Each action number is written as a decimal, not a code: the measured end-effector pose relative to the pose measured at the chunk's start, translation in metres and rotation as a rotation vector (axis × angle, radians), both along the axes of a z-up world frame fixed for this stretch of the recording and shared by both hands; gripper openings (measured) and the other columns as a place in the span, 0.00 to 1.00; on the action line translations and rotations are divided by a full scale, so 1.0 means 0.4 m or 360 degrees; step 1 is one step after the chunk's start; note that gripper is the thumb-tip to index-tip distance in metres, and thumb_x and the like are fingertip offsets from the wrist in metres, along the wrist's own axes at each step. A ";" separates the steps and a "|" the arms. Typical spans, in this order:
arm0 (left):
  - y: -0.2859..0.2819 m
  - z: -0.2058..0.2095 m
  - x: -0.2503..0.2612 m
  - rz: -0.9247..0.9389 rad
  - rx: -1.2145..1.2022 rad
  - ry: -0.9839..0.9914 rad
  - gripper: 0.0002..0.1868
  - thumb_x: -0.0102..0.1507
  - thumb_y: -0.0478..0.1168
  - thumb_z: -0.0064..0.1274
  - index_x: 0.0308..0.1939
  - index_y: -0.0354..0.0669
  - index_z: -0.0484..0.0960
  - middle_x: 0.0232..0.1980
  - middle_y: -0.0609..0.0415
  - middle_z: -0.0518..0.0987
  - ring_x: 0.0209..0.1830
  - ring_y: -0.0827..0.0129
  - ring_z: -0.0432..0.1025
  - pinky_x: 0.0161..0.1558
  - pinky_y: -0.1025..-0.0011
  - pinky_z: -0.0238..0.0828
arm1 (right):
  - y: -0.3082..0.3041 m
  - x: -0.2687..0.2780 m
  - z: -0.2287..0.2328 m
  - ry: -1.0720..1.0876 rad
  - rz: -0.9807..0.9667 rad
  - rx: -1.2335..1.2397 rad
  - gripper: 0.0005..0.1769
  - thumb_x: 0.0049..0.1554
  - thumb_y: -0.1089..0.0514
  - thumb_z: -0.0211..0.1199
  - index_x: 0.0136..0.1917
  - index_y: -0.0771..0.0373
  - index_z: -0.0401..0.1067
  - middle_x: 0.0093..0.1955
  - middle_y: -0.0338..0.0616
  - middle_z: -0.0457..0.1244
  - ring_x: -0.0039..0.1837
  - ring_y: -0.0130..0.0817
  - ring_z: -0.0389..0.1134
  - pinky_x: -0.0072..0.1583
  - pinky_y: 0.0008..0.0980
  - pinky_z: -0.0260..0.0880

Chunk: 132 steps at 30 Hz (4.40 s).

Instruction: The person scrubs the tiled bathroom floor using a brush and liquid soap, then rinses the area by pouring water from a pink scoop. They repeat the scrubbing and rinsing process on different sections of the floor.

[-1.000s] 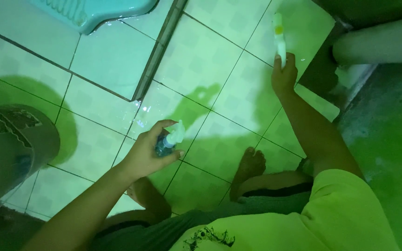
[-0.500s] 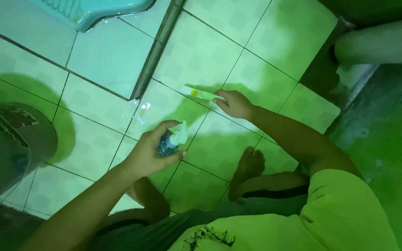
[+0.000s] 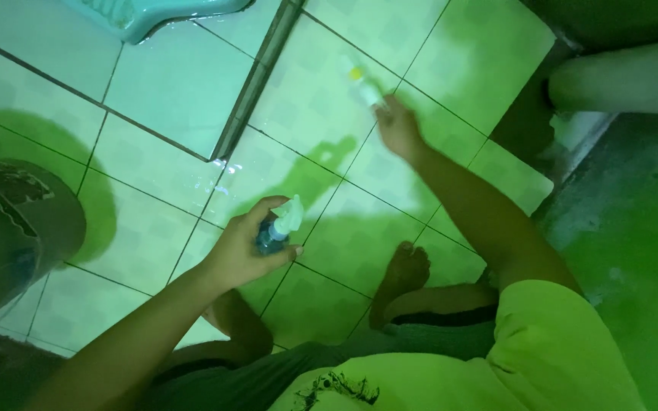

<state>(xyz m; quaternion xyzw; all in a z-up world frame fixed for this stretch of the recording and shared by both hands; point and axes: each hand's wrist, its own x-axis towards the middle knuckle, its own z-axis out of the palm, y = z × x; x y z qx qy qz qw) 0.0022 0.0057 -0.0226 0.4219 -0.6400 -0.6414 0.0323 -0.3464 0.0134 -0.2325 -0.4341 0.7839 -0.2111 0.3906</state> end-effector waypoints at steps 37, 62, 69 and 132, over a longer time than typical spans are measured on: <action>-0.038 0.054 0.005 0.0513 0.0231 0.0003 0.46 0.54 0.38 0.69 0.66 0.35 0.53 0.47 0.36 0.74 0.52 0.49 0.70 0.57 0.48 0.66 | -0.126 0.007 0.139 0.0242 0.0724 0.0489 0.26 0.69 0.45 0.50 0.75 0.60 0.64 0.68 0.58 0.64 0.69 0.58 0.65 0.67 0.57 0.64; 0.008 0.048 0.012 0.0564 -0.0005 0.0084 0.27 0.58 0.38 0.64 0.57 0.34 0.69 0.36 0.41 0.77 0.39 0.56 0.75 0.45 0.54 0.72 | -0.024 0.066 0.097 0.0109 0.0568 0.0526 0.34 0.68 0.38 0.47 0.77 0.62 0.62 0.71 0.62 0.62 0.72 0.58 0.63 0.71 0.55 0.63; 0.015 0.056 0.014 0.0509 -0.0104 0.0037 0.32 0.57 0.39 0.65 0.60 0.33 0.67 0.39 0.36 0.78 0.41 0.52 0.74 0.47 0.53 0.69 | -0.059 -0.156 -0.001 0.0376 0.0045 0.0262 0.36 0.73 0.35 0.42 0.75 0.67 0.62 0.65 0.60 0.66 0.65 0.49 0.68 0.62 0.50 0.70; 0.024 0.284 -0.091 0.0708 -0.0302 -0.0029 0.39 0.45 0.33 0.72 0.60 0.38 0.74 0.38 0.38 0.83 0.38 0.50 0.79 0.46 0.50 0.75 | -0.124 -0.138 0.163 0.0008 0.0464 0.0601 0.36 0.69 0.37 0.41 0.70 0.72 0.66 0.63 0.71 0.64 0.68 0.66 0.64 0.65 0.63 0.66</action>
